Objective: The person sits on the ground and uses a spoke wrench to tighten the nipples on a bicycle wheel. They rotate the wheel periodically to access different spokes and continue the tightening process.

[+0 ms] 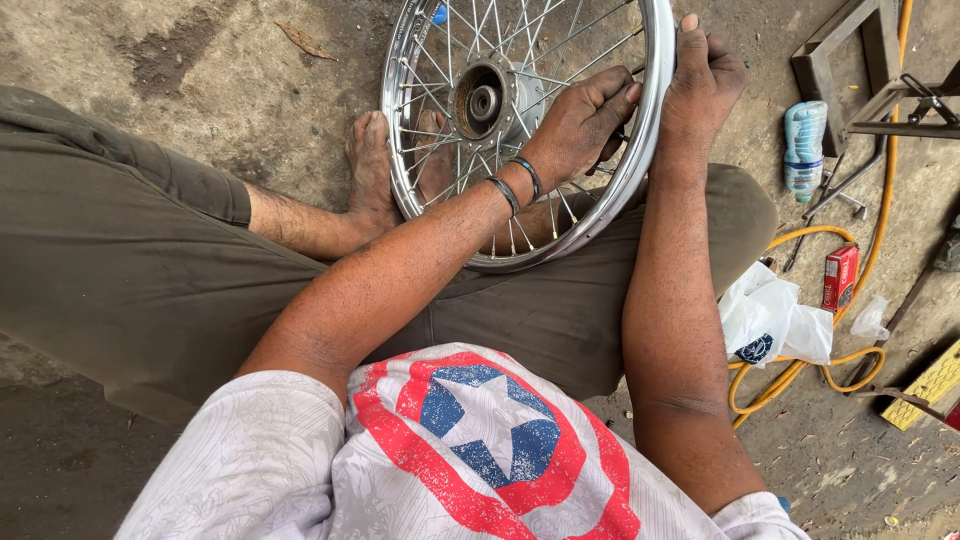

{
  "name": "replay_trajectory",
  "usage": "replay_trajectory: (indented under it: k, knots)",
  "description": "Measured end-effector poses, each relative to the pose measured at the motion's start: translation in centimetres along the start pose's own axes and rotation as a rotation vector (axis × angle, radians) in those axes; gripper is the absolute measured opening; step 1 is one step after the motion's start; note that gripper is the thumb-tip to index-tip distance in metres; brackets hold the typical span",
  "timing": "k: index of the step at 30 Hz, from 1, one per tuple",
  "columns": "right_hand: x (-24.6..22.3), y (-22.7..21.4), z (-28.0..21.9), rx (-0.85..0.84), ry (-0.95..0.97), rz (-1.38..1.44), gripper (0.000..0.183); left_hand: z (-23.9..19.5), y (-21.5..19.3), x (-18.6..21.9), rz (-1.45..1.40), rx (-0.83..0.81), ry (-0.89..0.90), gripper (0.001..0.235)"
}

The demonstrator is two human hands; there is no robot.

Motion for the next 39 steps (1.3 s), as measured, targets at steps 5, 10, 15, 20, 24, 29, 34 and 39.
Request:
replay_trajectory:
  k: [5, 10, 15, 20, 24, 29, 34, 39]
  knots:
    - [0.5, -0.4, 0.4, 0.006, -0.056, -0.070, 0.040, -0.9, -0.3, 1.1, -0.163, -0.051, 0.039, 0.035]
    - [0.4, -0.2, 0.1, -0.038, -0.013, 0.020, 0.038, -0.1, 0.3, -0.1, -0.124, -0.052, 0.027, 0.037]
    - [1.2, -0.9, 0.7, -0.029, -0.034, -0.051, 0.037, -0.8, -1.6, 1.7, -0.412, -0.314, -0.007, 0.050]
    - [0.9, -1.1, 0.7, -0.020, -0.014, -0.088, 0.039, -0.3, -0.6, 1.9, -0.353, -0.283, -0.052, 0.047]
    - [0.3, -0.9, 0.3, 0.012, 0.055, -0.081, 0.037, -0.5, -0.7, 2.1, -0.458, -0.332, -0.044, 0.046]
    - [0.0, -1.0, 0.3, -0.030, 0.013, -0.086, 0.038, -0.4, -0.4, 1.9, -0.271, -0.289, -0.075, 0.045]
    - [0.7, -1.4, 0.7, -0.031, -0.002, -0.087, 0.039, 0.1, -0.1, 1.1, -0.431, -0.337, -0.005, 0.045]
    - [0.9, -1.3, 0.7, -0.032, 0.006, -0.063, 0.038, 0.0, 0.5, 0.3, -0.355, -0.245, -0.027, 0.036]
Point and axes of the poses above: each hand's wrist, its own z-axis towards the middle knuckle, its own y-axis out of the palm, x = y × z, the point moved 5 cm from there along z, towards the middle knuckle, and after that the axes turned 1 degree about -z, right-handed, at the moved point
